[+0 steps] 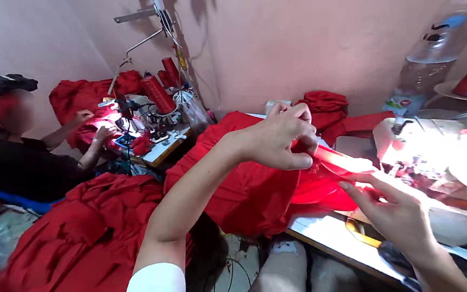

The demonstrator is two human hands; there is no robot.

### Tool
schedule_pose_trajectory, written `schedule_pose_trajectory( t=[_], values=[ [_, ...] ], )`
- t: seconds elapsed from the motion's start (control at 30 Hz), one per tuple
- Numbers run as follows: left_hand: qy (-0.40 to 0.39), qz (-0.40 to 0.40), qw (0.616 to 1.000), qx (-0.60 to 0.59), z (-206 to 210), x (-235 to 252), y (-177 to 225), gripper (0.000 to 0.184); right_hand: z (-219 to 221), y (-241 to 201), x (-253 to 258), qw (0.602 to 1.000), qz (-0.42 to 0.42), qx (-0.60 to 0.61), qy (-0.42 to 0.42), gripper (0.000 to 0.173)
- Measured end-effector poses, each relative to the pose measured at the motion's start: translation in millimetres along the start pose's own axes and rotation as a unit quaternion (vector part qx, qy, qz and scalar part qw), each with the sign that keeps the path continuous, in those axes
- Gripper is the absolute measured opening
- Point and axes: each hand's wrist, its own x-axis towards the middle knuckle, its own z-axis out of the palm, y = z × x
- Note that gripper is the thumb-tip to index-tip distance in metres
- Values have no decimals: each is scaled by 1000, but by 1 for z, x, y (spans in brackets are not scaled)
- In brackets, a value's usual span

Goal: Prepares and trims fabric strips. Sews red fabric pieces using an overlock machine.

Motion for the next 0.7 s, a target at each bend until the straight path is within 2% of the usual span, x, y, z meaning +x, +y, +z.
schedule_pose_trajectory(
  t=[0.13, 0.23, 0.3, 0.4, 0.57, 0.7],
  values=[
    [25, -14, 998, 51, 10, 5, -8, 10, -4, -5, 8, 999, -7, -49, 19, 31],
    [62, 29, 997, -23, 16, 11, -17, 12, -13, 5, 1, 988, 30, -150, -3, 33],
    [71, 40, 995, -55, 17, 13, -22, 16, -18, 15, -8, 983, 70, -167, -14, 34],
    [78, 28, 995, -57, 21, 14, -36, 21, -20, 14, -8, 987, 104, -119, -12, 32],
    [94, 1, 994, -55, 23, 13, -51, 29, -10, 17, -2, 995, 64, -67, 33, 25],
    [85, 5, 986, -141, 25, 13, -60, 30, -11, 12, 3, 990, 137, 9, 26, 22]
  ],
)
